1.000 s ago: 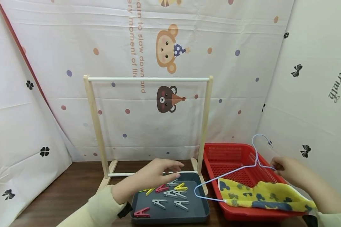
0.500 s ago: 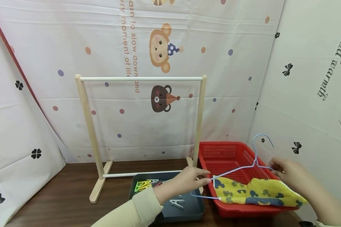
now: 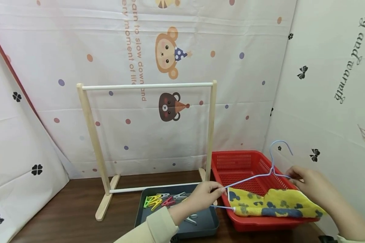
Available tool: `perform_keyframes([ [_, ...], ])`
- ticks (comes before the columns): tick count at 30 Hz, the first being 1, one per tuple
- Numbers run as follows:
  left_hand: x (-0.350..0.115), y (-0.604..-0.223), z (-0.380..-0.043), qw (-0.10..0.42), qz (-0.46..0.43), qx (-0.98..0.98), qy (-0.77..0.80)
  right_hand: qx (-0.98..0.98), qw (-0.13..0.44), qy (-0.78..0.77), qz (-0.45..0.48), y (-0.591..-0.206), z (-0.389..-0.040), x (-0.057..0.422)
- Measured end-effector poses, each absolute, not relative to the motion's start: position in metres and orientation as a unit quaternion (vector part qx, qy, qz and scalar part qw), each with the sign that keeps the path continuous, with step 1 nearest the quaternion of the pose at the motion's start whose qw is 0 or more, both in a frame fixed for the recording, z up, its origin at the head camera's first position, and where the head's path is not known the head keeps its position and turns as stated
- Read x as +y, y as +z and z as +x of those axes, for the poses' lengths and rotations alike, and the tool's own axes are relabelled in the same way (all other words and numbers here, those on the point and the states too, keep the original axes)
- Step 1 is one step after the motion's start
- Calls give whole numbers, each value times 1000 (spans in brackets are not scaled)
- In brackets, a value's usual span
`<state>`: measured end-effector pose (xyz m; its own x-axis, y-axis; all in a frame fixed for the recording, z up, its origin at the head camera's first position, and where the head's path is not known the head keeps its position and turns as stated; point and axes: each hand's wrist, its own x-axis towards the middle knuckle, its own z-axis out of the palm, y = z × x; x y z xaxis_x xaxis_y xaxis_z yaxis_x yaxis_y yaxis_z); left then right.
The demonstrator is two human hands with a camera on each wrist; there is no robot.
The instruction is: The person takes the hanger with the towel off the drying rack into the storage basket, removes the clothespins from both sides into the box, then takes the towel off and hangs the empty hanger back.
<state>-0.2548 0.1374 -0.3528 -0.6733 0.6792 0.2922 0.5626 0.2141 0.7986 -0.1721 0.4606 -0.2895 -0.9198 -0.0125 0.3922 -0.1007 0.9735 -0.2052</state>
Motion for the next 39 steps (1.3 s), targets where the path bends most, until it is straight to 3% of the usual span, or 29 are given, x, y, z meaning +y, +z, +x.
perform_keyframes([
  [12, 142, -337, -255, -4, 398, 757, 519, -958, 260, 119, 14, -286, -166, 459],
  [23, 140, -318, -256, -56, 365, 766, 525, -923, 358, 130, -45, -293, -145, 449],
  [30, 138, -304, -260, -88, 351, 763, 536, -927, 342, 150, -38, -301, -139, 444],
  [39, 133, -282, -266, -90, 346, 738, 572, -936, 293, 190, -53, -325, -143, 446],
])
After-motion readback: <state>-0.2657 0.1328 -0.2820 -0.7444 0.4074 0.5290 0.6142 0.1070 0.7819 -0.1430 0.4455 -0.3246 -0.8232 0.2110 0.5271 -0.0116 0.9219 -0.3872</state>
